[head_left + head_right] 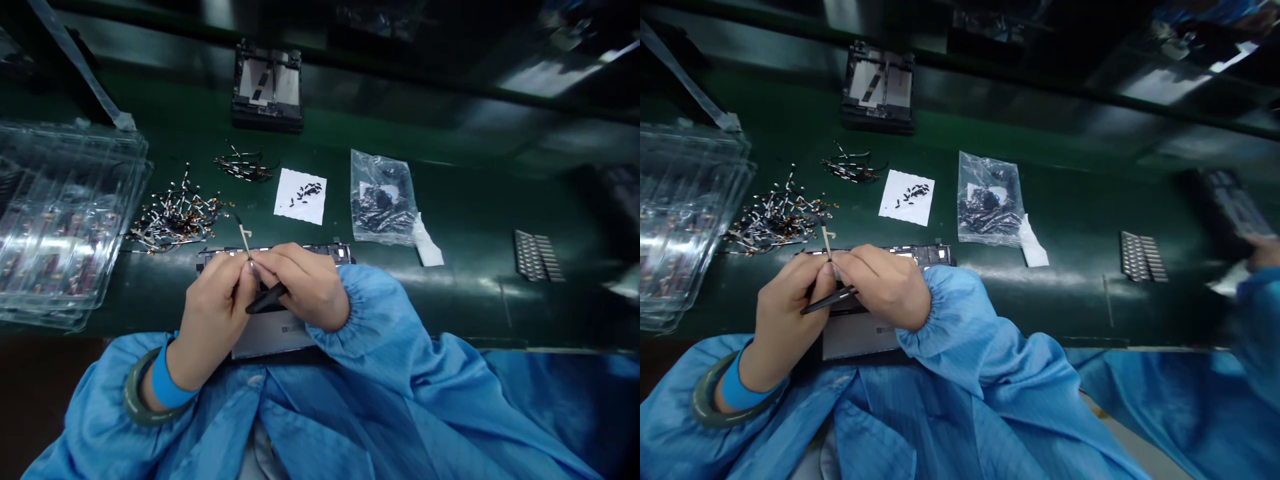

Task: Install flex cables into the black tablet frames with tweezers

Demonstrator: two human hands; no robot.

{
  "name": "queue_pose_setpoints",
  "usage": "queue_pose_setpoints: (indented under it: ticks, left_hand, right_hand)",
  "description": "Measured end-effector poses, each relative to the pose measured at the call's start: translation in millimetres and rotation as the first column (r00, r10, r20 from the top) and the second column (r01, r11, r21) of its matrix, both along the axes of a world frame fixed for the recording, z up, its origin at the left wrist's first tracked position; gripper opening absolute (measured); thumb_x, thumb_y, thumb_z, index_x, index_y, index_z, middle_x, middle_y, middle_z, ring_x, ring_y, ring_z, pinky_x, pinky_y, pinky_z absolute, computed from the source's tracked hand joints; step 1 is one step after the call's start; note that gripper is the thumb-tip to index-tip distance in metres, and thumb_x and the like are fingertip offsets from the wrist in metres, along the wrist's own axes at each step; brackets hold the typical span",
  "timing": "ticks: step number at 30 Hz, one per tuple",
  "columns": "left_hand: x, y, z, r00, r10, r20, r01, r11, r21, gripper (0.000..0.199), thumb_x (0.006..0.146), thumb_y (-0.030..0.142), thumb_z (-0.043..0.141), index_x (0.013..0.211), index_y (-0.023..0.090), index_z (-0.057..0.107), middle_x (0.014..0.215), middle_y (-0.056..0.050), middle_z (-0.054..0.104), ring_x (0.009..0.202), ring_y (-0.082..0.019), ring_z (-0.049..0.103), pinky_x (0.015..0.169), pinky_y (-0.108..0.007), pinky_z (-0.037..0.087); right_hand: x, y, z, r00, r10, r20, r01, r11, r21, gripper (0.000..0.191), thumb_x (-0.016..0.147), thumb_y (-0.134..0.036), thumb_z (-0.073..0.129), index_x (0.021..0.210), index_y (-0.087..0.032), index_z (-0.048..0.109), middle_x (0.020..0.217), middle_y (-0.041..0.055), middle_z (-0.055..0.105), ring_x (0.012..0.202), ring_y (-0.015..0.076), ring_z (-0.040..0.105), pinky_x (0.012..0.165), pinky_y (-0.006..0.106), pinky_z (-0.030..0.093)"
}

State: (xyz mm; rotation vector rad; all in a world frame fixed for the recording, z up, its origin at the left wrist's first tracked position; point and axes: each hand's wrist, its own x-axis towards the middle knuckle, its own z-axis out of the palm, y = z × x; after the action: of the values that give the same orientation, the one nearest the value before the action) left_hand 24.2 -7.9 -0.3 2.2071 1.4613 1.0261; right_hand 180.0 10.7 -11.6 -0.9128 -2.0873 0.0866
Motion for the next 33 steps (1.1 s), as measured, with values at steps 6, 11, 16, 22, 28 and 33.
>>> queue_pose_setpoints:
  ticks: [6, 11, 16, 22, 28, 33]
  left_hand:
    - [-0.8, -2.0, -4.2, 0.991, 0.028, -0.127, -0.025, 0.999, 0.021, 0.023, 0.096, 0.021, 0.043, 0.092, 0.017, 0.065, 0.077, -0.003, 0.062, 0.070, -0.016, 0.058, 0.063, -0.026, 0.043]
    - [-1.1, 3.6, 1.5, 0.997, -0.053, 0.051, 0.059, 0.990, -0.130, 0.021, 0.094, 0.019, 0.047, 0.090, 0.018, 0.068, 0.083, -0.002, 0.068, 0.075, -0.013, 0.061, 0.069, -0.022, 0.046]
    - [0.0, 6.0, 5.7, 0.988, -0.041, 0.151, 0.077, 0.967, -0.242, 0.024, 0.093, 0.021, 0.046, 0.087, 0.019, 0.070, 0.084, -0.002, 0.070, 0.076, -0.014, 0.063, 0.070, -0.023, 0.049]
    - [-2.5, 5.7, 3.6, 0.977, -0.011, 0.211, 0.072, 0.957, -0.283, 0.025, 0.092, 0.023, 0.045, 0.090, 0.019, 0.070, 0.090, -0.003, 0.072, 0.080, -0.016, 0.064, 0.075, -0.026, 0.050]
    - [-2.2, 5.6, 1.1, 0.985, -0.045, 0.164, 0.083, 0.969, -0.232, 0.025, 0.094, 0.021, 0.045, 0.095, 0.020, 0.070, 0.091, -0.002, 0.071, 0.084, -0.016, 0.065, 0.075, -0.024, 0.048]
    - [0.0, 4.9, -1.4, 0.997, -0.052, 0.057, 0.060, 0.989, -0.136, 0.024, 0.095, 0.018, 0.045, 0.097, 0.017, 0.069, 0.084, -0.002, 0.068, 0.079, -0.014, 0.062, 0.072, -0.022, 0.047]
  right_hand:
    - [0.5, 0.0, 2.6, 0.994, -0.051, 0.101, 0.050, 0.999, 0.012, 0.023, 0.097, -0.020, 0.046, 0.090, -0.015, 0.068, 0.080, 0.0050, 0.068, 0.071, 0.0110, 0.064, 0.068, 0.021, 0.052]
    - [-0.3, 1.0, -1.7, 0.994, -0.085, -0.074, 0.085, 0.996, 0.005, 0.012, 0.092, -0.018, 0.053, 0.085, -0.017, 0.063, 0.079, 0.0024, 0.068, 0.074, 0.0094, 0.065, 0.069, 0.018, 0.051]
    - [2.6, 2.1, -2.0, 0.991, -0.041, -0.130, 0.036, 0.998, -0.044, 0.009, 0.090, -0.017, 0.056, 0.085, -0.018, 0.063, 0.079, 0.0020, 0.070, 0.075, 0.0094, 0.066, 0.069, 0.018, 0.052]
    - [7.5, 1.7, 2.1, 0.990, -0.010, -0.144, -0.006, 0.994, -0.109, 0.014, 0.091, -0.017, 0.055, 0.096, -0.017, 0.068, 0.085, 0.0029, 0.072, 0.079, 0.0105, 0.068, 0.071, 0.020, 0.055]
    - [4.2, 2.9, -0.3, 0.988, -0.030, -0.150, 0.014, 0.994, -0.108, 0.011, 0.091, -0.016, 0.057, 0.092, -0.015, 0.068, 0.084, 0.0041, 0.072, 0.079, 0.0103, 0.068, 0.072, 0.019, 0.054]
    - [3.5, 4.1, -2.4, 0.994, -0.017, -0.107, 0.008, 0.996, -0.086, 0.010, 0.091, -0.018, 0.059, 0.092, -0.016, 0.069, 0.083, 0.0031, 0.071, 0.079, 0.0097, 0.067, 0.073, 0.017, 0.053]
